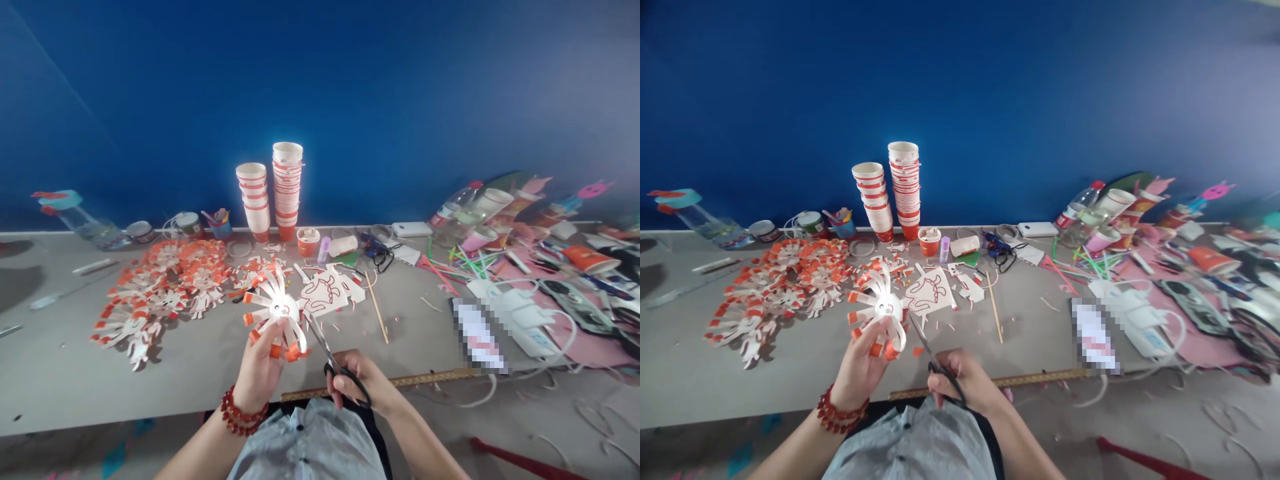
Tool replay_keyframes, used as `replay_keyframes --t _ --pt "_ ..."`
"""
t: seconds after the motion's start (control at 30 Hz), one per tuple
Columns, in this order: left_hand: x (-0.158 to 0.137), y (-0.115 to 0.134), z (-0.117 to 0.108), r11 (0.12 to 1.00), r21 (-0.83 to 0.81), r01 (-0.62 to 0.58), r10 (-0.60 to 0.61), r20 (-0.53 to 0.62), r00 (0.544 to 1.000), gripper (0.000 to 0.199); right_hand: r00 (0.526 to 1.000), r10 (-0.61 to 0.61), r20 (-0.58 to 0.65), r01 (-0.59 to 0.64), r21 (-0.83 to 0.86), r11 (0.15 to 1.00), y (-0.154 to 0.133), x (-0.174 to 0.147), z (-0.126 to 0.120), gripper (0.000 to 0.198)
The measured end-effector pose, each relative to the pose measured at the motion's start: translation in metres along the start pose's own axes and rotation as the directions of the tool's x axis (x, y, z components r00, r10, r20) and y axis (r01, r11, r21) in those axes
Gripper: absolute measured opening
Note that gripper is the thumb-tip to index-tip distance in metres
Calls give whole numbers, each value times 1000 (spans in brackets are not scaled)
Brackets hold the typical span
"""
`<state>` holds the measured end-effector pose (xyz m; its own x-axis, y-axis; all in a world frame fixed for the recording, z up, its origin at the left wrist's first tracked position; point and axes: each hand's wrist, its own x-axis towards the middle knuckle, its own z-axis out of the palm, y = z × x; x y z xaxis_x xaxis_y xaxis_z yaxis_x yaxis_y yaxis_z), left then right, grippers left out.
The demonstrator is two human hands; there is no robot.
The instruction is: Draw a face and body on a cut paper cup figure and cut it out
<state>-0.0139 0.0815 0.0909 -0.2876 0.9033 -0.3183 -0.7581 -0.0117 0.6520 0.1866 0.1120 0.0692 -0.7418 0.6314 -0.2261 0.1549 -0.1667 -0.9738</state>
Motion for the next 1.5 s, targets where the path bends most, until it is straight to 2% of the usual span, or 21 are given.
replay_keyframes --t 0.17,0.57,0.9,1.17,1.33,1.5 --pt "-6 -8 -2 996 56 65 -64 -11 998 26 1000 -8 -13 9 89 996 -7 8 2 62" --pt "-11 -9 1 975 118 187 -192 34 981 34 1000 -18 -24 21 106 994 -15 11 2 63" --pt "-12 -7 2 971 145 190 -199 52 979 31 996 -85 -21 87 169 982 -19 14 3 61" --pt "-8 -2 4 964 202 173 -187 50 981 27 993 -112 -33 116 148 982 -17 16 1 57" --pt "-3 -1 1 957 252 143 -151 13 988 34 996 -71 -62 76 79 994 -9 15 -2 60" --pt "-5 0 5 974 192 116 -109 -50 993 44 995 -9 -102 9 -4 1000 6 8 -2 63"
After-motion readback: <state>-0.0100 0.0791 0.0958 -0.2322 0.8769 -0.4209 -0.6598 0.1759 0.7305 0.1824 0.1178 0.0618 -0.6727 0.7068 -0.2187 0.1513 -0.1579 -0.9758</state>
